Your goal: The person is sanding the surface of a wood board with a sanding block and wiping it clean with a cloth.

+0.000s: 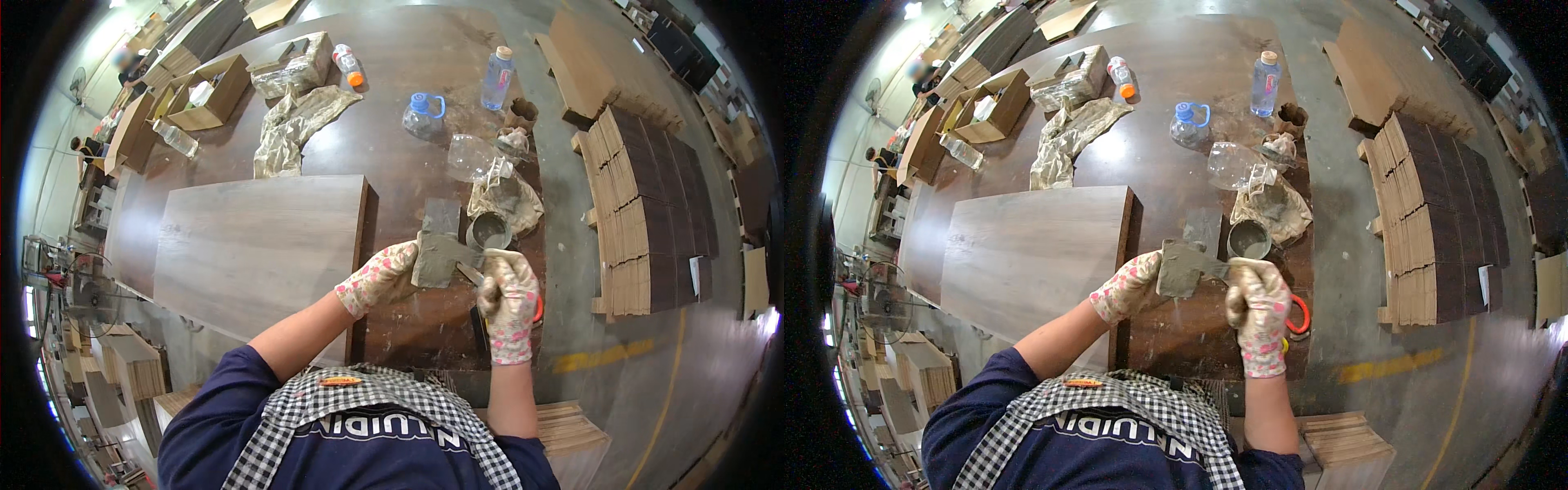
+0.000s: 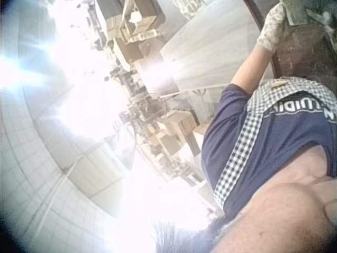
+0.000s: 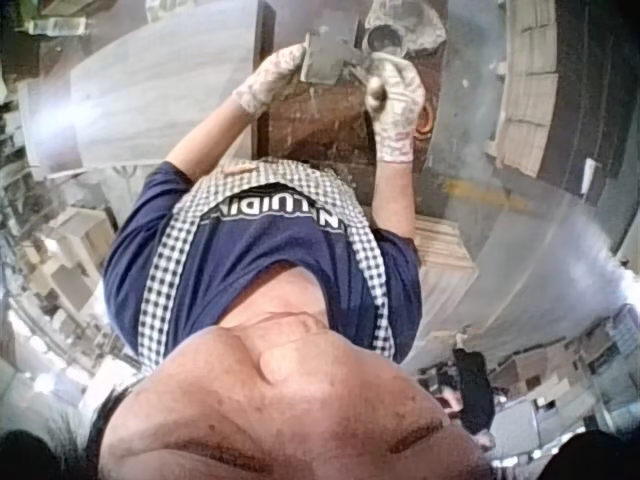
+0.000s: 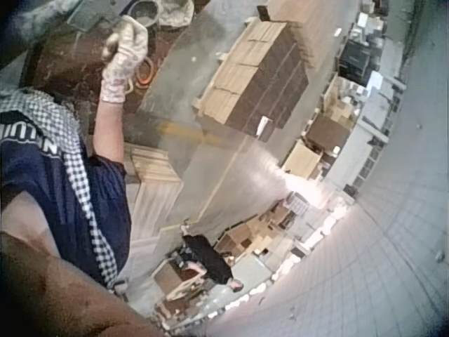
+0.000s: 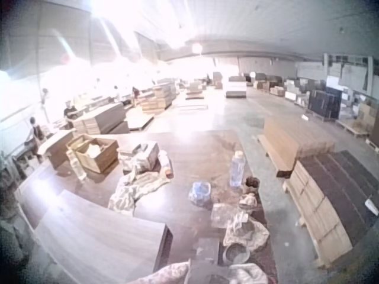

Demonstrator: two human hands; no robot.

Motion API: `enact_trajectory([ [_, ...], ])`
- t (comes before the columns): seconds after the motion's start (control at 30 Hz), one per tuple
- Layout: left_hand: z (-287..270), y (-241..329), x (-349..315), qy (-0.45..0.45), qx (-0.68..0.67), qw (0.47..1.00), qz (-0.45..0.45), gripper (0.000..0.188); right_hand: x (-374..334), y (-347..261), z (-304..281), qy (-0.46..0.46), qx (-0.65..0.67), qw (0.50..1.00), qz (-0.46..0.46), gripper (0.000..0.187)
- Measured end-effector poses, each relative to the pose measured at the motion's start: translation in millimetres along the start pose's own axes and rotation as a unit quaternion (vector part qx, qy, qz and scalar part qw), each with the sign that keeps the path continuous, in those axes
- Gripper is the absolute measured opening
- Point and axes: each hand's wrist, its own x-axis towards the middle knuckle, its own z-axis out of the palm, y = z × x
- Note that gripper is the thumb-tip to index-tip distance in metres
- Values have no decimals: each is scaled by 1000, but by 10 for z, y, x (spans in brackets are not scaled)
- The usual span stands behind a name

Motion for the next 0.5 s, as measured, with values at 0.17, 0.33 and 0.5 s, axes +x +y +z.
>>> enact_trajectory([
  [0.17,-24,-32,-14,9,-21,1000,-3,63,108,133,-149,39,46,998,5,14],
  [0.33,-56,-14,-61,71,60,995,-41,63,45,76,-48,46,11,998,32,12],
  [0.5,-11,-15,-135,0,-38,999,-17,46,-17,-135,41,33,-14,999,35,10],
])
